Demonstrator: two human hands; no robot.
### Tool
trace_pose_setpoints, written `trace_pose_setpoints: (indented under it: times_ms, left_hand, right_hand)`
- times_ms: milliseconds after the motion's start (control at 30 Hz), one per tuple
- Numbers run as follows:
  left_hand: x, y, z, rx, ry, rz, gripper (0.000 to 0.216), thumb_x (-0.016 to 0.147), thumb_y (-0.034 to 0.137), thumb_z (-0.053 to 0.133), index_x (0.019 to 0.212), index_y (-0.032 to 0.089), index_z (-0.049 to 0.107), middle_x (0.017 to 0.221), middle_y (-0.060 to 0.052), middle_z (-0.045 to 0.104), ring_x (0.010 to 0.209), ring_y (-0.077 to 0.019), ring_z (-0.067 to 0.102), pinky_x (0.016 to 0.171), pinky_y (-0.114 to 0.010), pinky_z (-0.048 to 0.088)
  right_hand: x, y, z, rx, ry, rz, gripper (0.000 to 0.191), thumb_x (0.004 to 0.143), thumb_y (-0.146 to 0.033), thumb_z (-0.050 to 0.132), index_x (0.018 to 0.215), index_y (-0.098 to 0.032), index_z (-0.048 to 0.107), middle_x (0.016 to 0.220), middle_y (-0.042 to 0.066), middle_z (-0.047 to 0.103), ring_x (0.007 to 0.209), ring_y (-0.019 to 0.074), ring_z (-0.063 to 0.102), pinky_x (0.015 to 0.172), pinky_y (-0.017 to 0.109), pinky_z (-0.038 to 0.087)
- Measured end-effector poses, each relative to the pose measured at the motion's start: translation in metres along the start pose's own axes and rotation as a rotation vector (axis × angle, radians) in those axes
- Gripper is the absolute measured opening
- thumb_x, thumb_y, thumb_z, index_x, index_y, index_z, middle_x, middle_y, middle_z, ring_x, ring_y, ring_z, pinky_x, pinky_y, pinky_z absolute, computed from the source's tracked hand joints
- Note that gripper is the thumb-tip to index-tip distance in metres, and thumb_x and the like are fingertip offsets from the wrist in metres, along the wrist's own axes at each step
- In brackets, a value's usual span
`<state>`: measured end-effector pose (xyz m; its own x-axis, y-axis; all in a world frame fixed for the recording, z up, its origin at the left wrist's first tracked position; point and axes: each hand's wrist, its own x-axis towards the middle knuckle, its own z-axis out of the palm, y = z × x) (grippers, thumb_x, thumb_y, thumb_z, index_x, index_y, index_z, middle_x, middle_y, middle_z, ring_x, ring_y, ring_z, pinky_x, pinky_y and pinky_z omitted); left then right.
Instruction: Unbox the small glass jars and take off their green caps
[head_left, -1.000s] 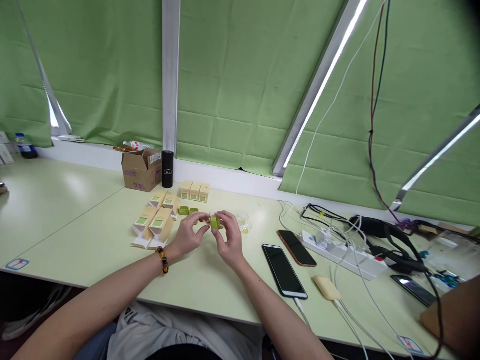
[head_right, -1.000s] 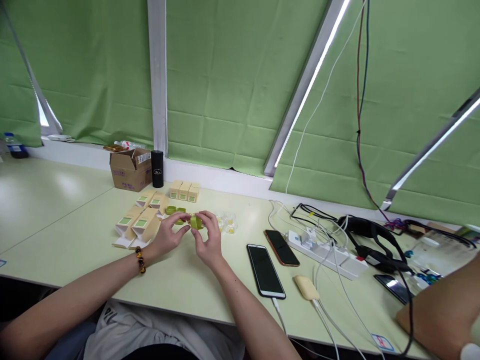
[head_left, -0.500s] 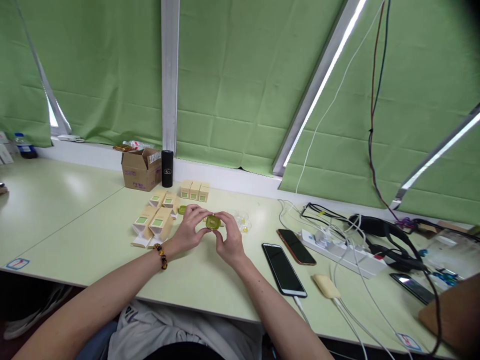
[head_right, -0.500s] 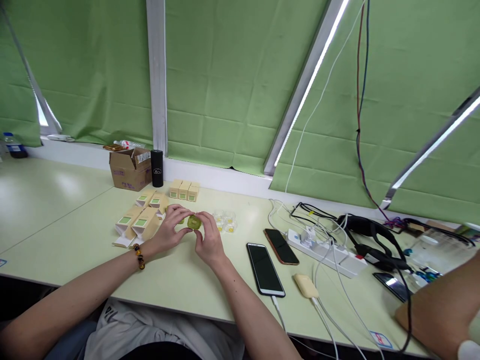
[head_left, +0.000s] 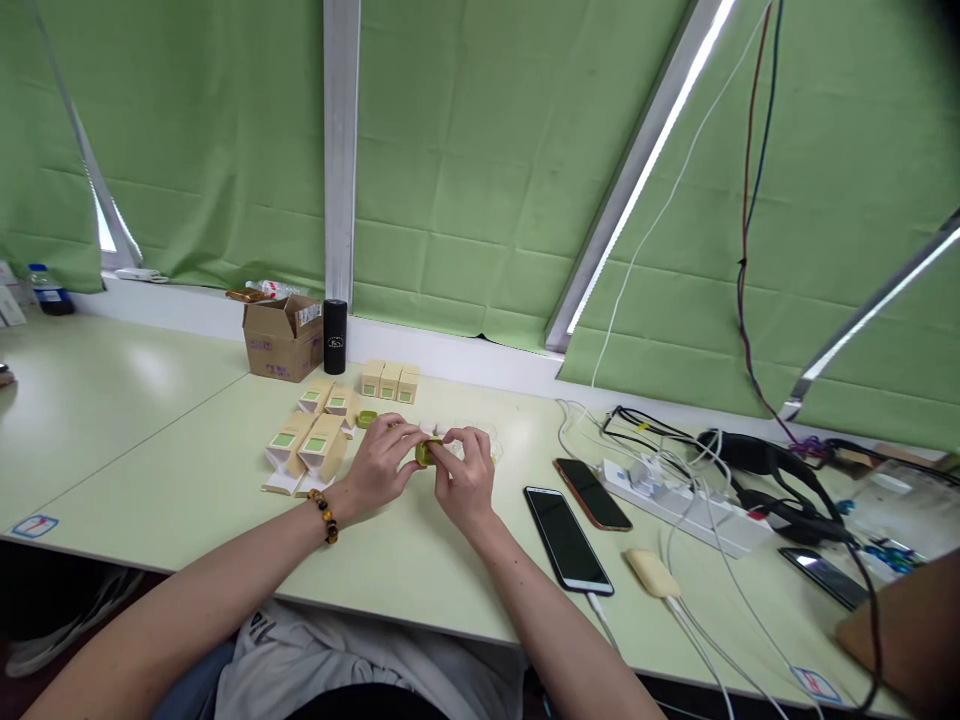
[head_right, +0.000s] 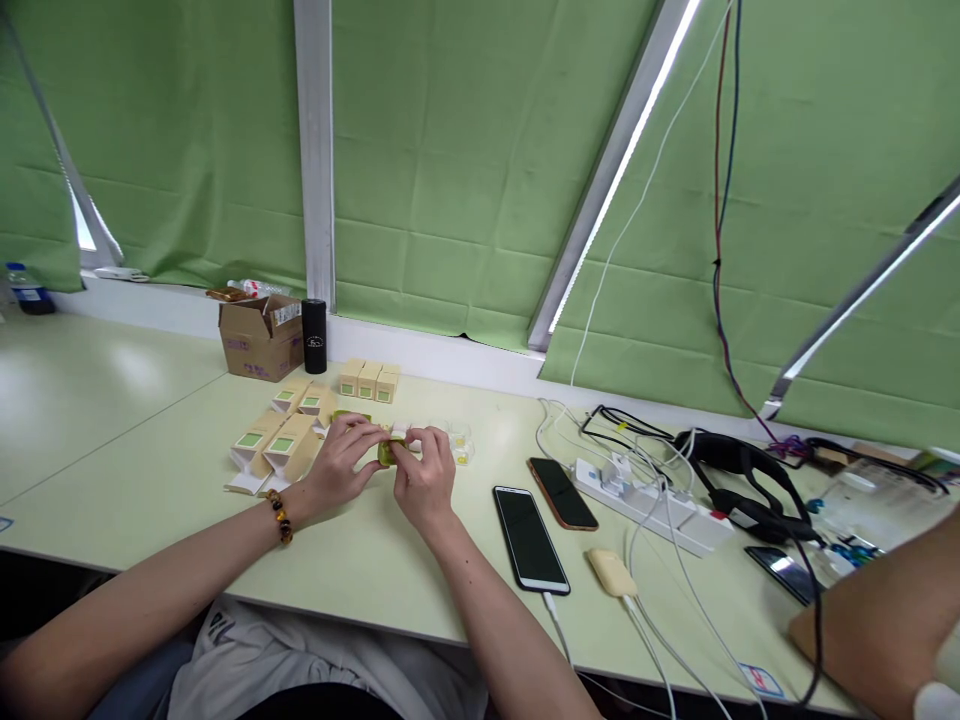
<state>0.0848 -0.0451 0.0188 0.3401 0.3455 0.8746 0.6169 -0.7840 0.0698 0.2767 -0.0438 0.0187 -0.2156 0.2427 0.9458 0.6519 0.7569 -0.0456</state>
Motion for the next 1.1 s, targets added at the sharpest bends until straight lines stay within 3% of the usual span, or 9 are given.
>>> trace_pose_setpoints:
  times_ms: [233,500,1100]
  left_hand:
    - [-0.0028,-0.0007,0.0012,0.053,-0.016,0.022,0.038,0.093,0.015,0.067,0.131,0.023,0.064,0.12,-0.01,0.071,0.117,-0.0312,0.054,0.103,-0.052,0.048]
    - [-0.0016,0.0014,-0.0001,0.1,-0.015,0.024,0.038,0.094,0.012,0.063,0.131,0.023,0.065,0.121,-0.01,0.072,0.118,-0.0312,0.055,0.102,-0.052,0.048]
    - [0.001,0.0033,-0.0021,0.111,0.017,-0.026,0.038,0.092,0.014,0.065,0.129,0.023,0.066,0.119,-0.01,0.073,0.116,-0.0327,0.057,0.1,-0.053,0.047]
  right_hand:
    - [-0.0003,-0.0016,0.0023,0.008,0.004,0.026,0.028,0.089,-0.005,0.06,0.094,-0.027,0.075,0.099,0.008,0.058,0.099,0.0274,0.049,0.08,0.043,0.051]
    - [0.001,-0.0045,0.0027,0.02,0.01,0.054,0.025,0.091,-0.005,0.059,0.094,-0.026,0.073,0.095,0.008,0.055,0.094,0.0262,0.048,0.077,0.039,0.047]
    - [0.0004,-0.0043,0.001,0.031,0.058,-0.051,0.024,0.093,-0.007,0.058,0.095,-0.027,0.072,0.092,0.008,0.056,0.093,0.0259,0.052,0.079,0.042,0.049]
